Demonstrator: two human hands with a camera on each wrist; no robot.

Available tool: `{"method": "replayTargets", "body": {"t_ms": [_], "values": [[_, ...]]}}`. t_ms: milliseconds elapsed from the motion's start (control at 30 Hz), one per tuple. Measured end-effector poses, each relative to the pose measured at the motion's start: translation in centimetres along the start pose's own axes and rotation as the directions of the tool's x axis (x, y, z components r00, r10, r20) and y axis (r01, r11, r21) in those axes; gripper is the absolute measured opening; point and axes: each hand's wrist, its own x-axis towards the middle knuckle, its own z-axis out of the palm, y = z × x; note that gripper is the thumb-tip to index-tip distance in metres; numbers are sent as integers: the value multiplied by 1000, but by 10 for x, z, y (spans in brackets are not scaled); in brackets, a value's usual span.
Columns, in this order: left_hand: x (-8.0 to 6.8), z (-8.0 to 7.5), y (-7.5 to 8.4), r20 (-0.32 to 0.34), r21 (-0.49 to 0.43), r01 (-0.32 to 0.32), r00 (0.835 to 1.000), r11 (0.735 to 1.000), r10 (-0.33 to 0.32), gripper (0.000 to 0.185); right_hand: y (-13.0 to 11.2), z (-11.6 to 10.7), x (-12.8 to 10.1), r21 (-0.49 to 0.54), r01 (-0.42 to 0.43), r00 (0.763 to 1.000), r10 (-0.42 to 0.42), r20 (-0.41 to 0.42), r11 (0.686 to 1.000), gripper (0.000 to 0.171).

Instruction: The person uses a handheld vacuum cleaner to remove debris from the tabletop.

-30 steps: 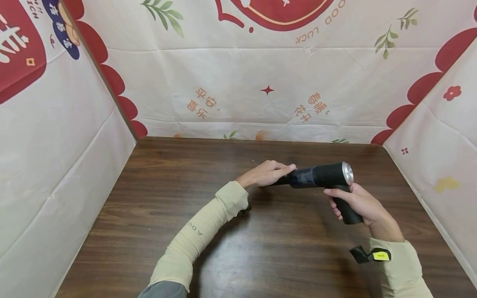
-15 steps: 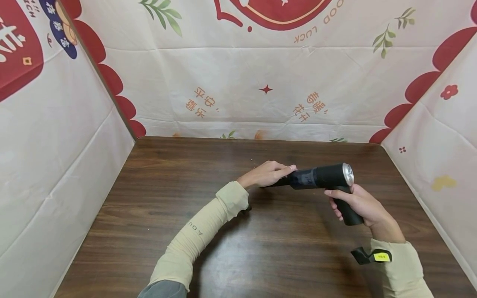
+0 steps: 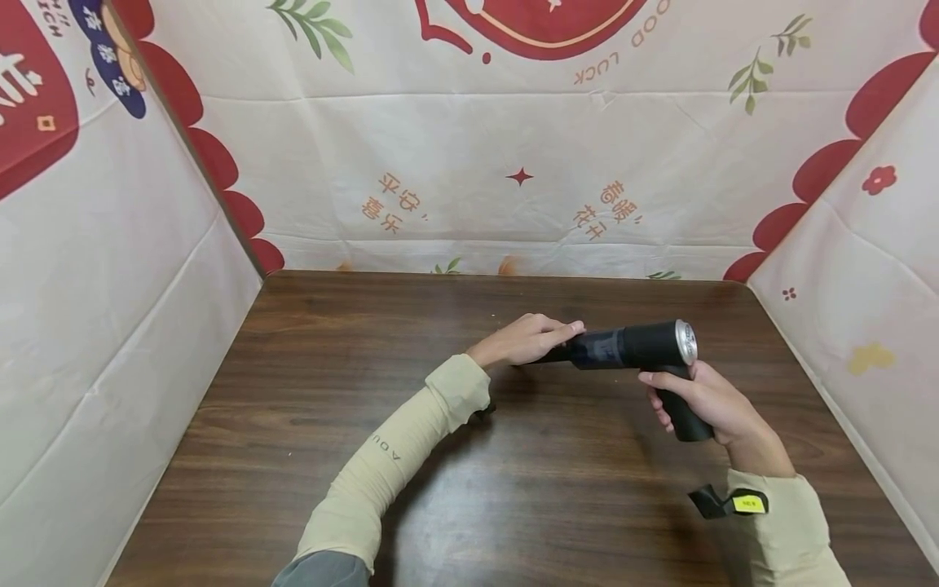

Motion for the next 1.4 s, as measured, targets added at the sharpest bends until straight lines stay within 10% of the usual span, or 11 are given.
{"method": "replayTargets", "body": {"t_ms": [1400], "values": [[19,0,-3,2,-21,1,1000,1000,-1,60,4,-11,7,3,-23,999,23,-47,1000,16]]}}
